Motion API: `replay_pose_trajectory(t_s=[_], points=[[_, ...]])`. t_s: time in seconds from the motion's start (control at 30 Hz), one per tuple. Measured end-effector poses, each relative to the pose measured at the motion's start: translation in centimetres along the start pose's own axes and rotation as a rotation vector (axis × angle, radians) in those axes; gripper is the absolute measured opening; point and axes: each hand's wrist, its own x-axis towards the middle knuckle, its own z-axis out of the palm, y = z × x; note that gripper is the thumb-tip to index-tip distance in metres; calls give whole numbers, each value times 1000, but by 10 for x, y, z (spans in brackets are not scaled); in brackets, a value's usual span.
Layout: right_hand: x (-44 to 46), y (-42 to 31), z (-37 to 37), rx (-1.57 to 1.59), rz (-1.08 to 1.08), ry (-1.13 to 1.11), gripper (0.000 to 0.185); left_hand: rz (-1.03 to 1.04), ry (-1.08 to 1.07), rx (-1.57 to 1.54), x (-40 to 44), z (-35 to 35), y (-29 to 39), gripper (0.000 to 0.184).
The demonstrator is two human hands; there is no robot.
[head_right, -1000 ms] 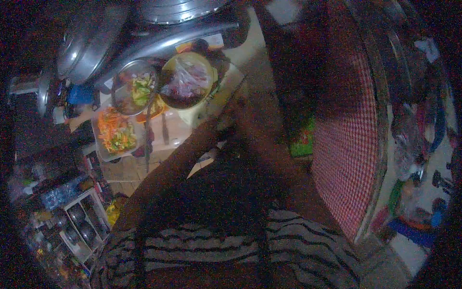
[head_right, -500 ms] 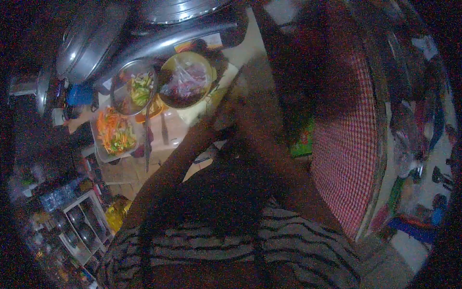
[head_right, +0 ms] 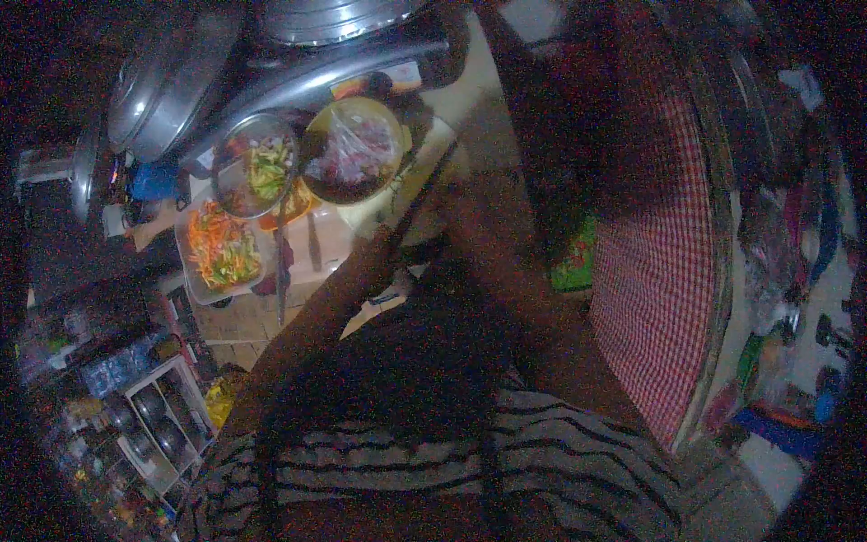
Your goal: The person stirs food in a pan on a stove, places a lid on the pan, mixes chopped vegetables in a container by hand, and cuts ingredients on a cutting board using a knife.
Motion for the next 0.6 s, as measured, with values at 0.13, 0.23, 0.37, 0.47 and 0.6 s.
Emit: replay_pose_trajectory(t_s=[0.13, 0.23, 0.37, 0.47, 0.6], points=[[7, 9, 4, 53, -4, 95, 47, -94, -170, -204, 17, 6, 2, 40], [33, 29, -18, -2, 33, 53, 46, -112, -217, -200, 34, 9, 13, 46], [10, -3, -14, -434, 28, 51, 52, -164, -128, -322, 47, 19, 29, 49], [9, 12, -9, -299, 25, 134, 55, -155, -178, -285, 51, 29, 9, 48], [17, 30, -18, -119, 41, 60, 68, -199, -258, -245, 40, 21, 0, 46]])
